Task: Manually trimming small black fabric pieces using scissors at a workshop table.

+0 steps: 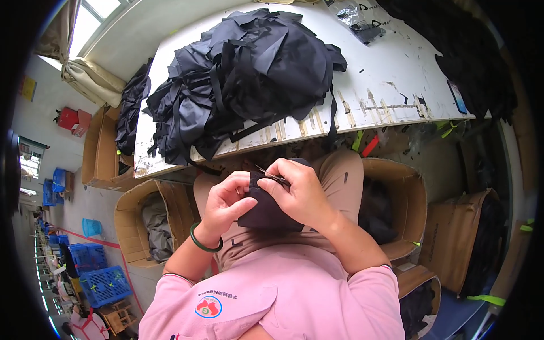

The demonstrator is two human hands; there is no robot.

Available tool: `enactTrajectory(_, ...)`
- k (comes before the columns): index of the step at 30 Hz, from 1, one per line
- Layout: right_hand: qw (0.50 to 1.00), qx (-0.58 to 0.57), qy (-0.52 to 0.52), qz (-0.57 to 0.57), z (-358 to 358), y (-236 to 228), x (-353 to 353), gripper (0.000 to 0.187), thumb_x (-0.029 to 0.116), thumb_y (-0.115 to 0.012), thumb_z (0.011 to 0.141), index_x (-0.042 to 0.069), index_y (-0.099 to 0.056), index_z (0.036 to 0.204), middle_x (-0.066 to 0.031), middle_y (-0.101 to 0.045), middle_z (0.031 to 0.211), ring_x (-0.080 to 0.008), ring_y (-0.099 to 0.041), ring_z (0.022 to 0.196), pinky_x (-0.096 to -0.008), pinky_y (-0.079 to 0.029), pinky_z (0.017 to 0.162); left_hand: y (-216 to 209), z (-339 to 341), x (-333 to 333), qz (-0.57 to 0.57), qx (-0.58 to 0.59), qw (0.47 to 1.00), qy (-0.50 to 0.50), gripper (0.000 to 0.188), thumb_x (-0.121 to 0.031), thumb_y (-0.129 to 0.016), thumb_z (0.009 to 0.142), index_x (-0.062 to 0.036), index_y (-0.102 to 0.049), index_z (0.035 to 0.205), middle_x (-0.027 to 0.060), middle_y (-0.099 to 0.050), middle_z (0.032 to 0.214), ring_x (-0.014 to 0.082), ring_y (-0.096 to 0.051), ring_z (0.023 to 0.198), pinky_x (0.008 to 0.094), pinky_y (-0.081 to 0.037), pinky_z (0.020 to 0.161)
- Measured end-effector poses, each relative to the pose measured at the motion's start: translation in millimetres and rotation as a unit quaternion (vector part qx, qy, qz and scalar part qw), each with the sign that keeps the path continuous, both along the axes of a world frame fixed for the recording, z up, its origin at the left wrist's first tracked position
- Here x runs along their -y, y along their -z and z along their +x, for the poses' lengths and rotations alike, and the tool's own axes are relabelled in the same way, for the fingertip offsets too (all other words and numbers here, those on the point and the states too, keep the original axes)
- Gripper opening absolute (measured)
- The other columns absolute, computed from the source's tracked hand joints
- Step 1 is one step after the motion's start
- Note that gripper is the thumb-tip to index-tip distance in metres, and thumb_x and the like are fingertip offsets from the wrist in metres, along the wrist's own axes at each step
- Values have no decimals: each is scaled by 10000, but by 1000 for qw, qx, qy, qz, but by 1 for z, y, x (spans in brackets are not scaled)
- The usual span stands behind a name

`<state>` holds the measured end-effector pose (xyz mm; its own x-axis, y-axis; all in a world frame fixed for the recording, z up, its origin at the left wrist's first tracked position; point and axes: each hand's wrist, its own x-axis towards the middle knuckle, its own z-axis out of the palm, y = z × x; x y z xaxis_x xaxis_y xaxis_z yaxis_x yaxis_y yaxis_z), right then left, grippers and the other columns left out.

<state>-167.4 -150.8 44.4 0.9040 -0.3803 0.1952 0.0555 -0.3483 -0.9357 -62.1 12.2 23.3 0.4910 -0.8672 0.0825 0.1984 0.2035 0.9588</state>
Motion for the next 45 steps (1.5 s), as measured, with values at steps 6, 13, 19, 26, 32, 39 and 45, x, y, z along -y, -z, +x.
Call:
enactTrajectory(6, 988, -32, -76, 130, 5, 6, 9, 167, 112, -715, 802, 2, -620, 886, -67, -622, 780, -122, -568, 707, -258, -448, 654, 9, 7, -4, 43, 22, 999, 18, 140, 49, -647, 829, 15, -663, 964, 65, -554, 1063, 132, -543, 1029, 243, -445, 879)
enactTrajectory(13, 892, -73, -104, 434, 12, 30, 10, 288, 67, -723, 804, 41, -597, 1062, -19, -617, 876, -72, -568, 791, -219, -467, 738, 0, -6, 8, -47, -126, 991, -27, 99, 39, -644, 816, 3, -678, 901, 49, -579, 1042, 126, -544, 911, 283, -429, 854)
enactTrajectory(19, 986, 22, 141, -86, 12, 46, 5, 317, 262, -651, 898, -15, -575, 1031, -122, -540, 969, -262, -583, 848, -317, -471, 776, 23, -7, 4, -50, 32, 989, -137, 136, 103, -627, 775, 0, -647, 861, 75, -578, 975, 136, -554, 883, 259, -431, 811)
enactTrajectory(26, 982, -55, -95, 155, -14, 36, -12, 287, 291, -605, 938, 4, -587, 939, -63, -530, 793, -146, -535, 729, -280, -451, 672, 33, -7, 5, -47, 83, 969, -230, 126, 122, -631, 787, 10, -632, 845, 40, -550, 923, 113, -528, 827, 220, -411, 755)
enactTrajectory(32, 911, -102, -120, 381, -13, 35, -20, 256, 251, -673, 902, 68, -535, 788, 49, -485, 636, -22, -444, 560, -190, -364, 501, 33, -13, 7, -53, 84, 963, -249, 119, 116, -644, 794, 12, -631, 851, 40, -551, 930, 115, -534, 842, 220, -414, 758)
enactTrajectory(39, 962, -85, -81, 245, -8, 36, -26, 310, 271, -760, 820, 51, -547, 768, 29, -499, 606, -42, -431, 533, -227, -361, 472, 42, -15, 5, -76, 112, 962, -239, 137, 103, -670, 801, 22, -656, 911, 50, -571, 973, 99, -564, 826, 206, -462, 726)
enactTrajectory(45, 997, -33, -22, 70, -6, 32, -27, 354, 294, -783, 782, 17, -562, 787, -53, -484, 557, -118, -405, 487, -283, -362, 460, 43, -18, 4, -63, 128, 964, -226, 162, 123, -661, 789, 29, -649, 920, 71, -572, 981, 118, -576, 856, 216, -470, 736)
